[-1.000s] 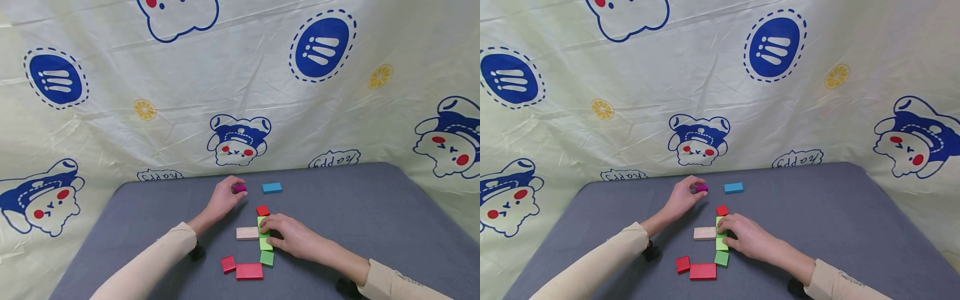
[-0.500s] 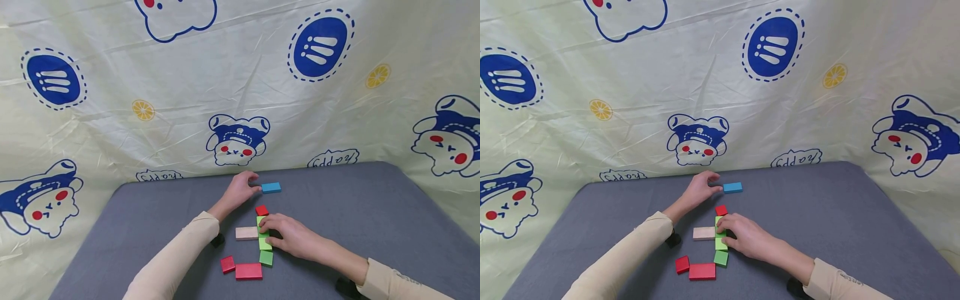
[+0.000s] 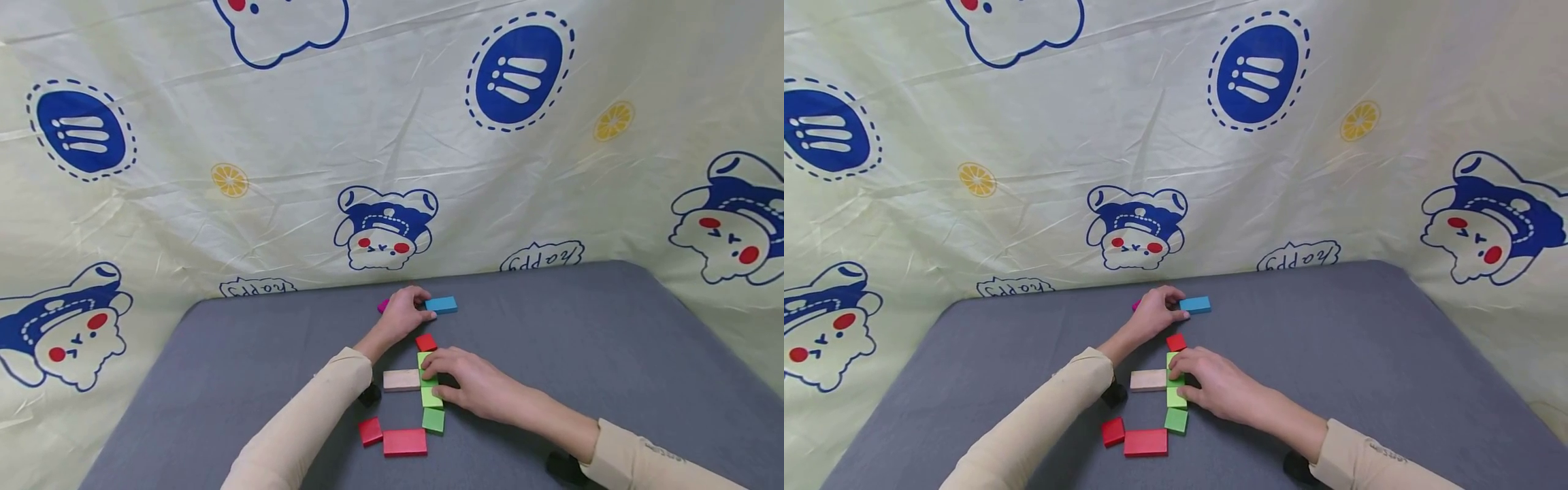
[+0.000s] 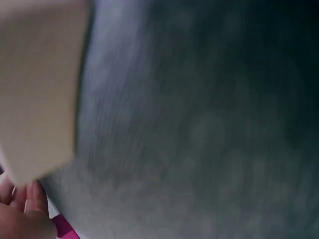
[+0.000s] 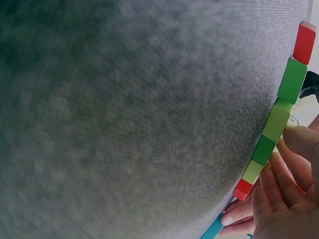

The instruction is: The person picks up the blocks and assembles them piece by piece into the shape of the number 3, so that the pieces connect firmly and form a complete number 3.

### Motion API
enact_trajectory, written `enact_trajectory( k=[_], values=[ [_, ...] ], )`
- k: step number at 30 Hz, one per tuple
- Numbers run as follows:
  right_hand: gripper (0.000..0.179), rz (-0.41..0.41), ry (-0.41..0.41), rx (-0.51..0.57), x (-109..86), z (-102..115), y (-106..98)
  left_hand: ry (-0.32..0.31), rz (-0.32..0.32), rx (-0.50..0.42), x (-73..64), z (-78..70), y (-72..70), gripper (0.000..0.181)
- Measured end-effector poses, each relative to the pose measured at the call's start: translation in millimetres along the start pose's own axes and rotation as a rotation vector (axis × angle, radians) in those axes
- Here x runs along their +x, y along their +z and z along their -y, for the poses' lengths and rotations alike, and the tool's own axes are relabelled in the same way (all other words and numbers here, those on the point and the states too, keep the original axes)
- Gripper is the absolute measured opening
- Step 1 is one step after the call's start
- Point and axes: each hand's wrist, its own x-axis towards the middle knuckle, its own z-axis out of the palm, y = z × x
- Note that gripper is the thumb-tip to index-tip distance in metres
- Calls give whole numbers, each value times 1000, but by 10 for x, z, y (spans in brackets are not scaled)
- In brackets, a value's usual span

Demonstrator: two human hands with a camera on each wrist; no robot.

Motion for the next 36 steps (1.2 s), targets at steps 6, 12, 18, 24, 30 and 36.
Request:
enact_trajectory(
  k=[6, 12, 18, 24, 30, 36],
  values=[
    [26, 5, 5, 0, 7, -2, -8, -3, -13, 0, -4, -12, 27, 31],
    [27, 9, 15, 5, 9, -8, -10, -16, 7, 53, 24, -66, 41, 28],
    [27, 11, 16, 14, 1, 3, -23, -12, 23, 65, 16, -116, 0, 26],
    [26, 14, 25, 7, 14, 7, -8, -22, 35, 91, 12, -84, -53, 26],
    [25, 6, 28, -6, 10, -3, 9, 4, 41, 84, -47, -98, -158, 26],
    [25, 7, 34, -5, 28, 2, 16, 25, -34, 69, -123, -45, -304, 25]
  ],
)
